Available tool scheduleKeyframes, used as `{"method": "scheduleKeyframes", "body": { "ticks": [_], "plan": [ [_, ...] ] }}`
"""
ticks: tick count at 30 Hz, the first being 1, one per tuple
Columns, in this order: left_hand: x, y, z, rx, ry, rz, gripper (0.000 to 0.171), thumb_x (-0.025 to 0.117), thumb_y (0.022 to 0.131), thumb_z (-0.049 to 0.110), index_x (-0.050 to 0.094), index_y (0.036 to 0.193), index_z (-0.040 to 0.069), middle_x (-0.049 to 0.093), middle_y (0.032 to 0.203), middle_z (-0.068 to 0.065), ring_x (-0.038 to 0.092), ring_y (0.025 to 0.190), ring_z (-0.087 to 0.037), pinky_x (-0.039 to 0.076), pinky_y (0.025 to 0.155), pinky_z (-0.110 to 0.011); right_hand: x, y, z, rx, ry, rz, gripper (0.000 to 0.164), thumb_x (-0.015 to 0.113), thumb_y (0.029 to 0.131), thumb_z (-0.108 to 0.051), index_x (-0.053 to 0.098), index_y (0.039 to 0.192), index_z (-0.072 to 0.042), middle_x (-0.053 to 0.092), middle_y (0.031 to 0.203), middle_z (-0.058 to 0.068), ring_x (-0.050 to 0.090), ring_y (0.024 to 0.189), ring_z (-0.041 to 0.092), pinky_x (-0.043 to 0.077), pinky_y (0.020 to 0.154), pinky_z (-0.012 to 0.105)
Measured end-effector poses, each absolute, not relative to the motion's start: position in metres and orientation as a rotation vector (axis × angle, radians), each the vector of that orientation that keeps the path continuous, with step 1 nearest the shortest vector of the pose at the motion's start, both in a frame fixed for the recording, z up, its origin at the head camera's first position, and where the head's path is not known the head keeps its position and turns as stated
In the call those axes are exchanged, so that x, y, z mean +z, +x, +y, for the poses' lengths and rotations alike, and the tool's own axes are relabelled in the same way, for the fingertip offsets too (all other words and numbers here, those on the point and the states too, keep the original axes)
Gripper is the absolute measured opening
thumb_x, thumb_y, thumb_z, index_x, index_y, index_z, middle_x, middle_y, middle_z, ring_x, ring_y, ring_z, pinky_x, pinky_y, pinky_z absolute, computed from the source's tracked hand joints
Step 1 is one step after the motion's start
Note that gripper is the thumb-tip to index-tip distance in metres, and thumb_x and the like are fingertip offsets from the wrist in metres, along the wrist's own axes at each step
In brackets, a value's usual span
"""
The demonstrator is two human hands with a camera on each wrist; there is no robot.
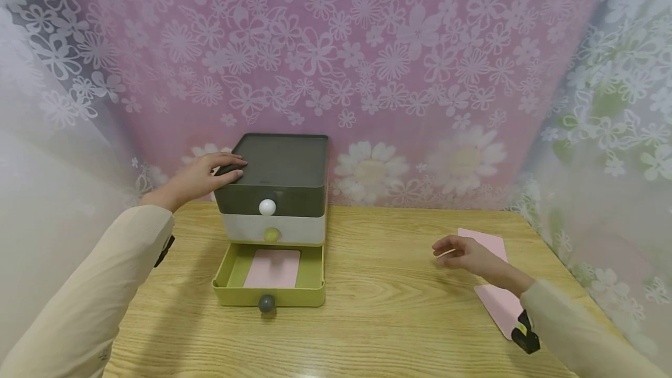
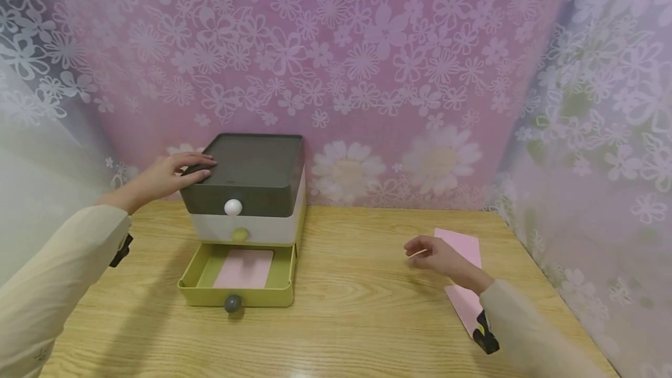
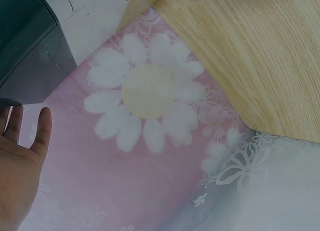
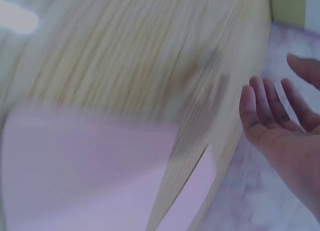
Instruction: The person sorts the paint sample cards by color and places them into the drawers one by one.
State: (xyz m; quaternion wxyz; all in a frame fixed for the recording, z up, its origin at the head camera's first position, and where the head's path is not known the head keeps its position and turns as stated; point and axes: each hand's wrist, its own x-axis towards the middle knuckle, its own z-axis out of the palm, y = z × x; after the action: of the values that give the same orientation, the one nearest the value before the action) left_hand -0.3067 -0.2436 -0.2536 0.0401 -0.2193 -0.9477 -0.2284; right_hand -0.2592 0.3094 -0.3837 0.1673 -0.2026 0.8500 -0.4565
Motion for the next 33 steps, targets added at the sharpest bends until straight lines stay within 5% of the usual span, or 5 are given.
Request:
{"method": "scheduleKeyframes", "body": {
  "ticks": [10, 23, 33],
  "plan": [
    [-0.252, -0.305, -0.243, -0.692, -0.658, -2.919, 0.049, 0.047, 0.093, 0.042, 0.049, 0.133, 0.013, 0.036, 0.144, -0.013, 0.020, 0.138, -0.036, 0.029, 0.102, -0.058, -0.382, -0.257, 0.375, -1.056, -0.674, 2.446, 0.036, 0.057, 0.090, -0.011, 0.048, 0.118, 0.011, 0.052, 0.114, 0.029, 0.059, 0.097, 0.016, 0.052, 0.073, 0.023],
    [-0.252, -0.304, -0.243, -0.705, -0.659, -2.917, 0.048, 0.048, 0.094, 0.040, 0.049, 0.133, 0.012, 0.036, 0.145, -0.013, 0.018, 0.139, -0.036, 0.028, 0.103, -0.058, -0.386, -0.247, 0.412, -0.857, -0.888, 2.474, 0.035, 0.070, 0.078, -0.009, 0.054, 0.105, 0.007, 0.060, 0.103, 0.014, 0.055, 0.088, 0.006, 0.049, 0.070, 0.022],
    [-0.253, -0.306, -0.243, -0.700, -0.672, -2.908, 0.047, 0.048, 0.094, 0.038, 0.049, 0.132, 0.011, 0.037, 0.144, -0.013, 0.018, 0.139, -0.036, 0.027, 0.104, -0.057, -0.400, -0.242, 0.420, -0.791, -0.925, 2.564, 0.049, 0.076, 0.072, -0.020, 0.052, 0.109, 0.000, 0.053, 0.102, 0.011, 0.045, 0.092, -0.004, 0.041, 0.070, 0.021]
  ]
}}
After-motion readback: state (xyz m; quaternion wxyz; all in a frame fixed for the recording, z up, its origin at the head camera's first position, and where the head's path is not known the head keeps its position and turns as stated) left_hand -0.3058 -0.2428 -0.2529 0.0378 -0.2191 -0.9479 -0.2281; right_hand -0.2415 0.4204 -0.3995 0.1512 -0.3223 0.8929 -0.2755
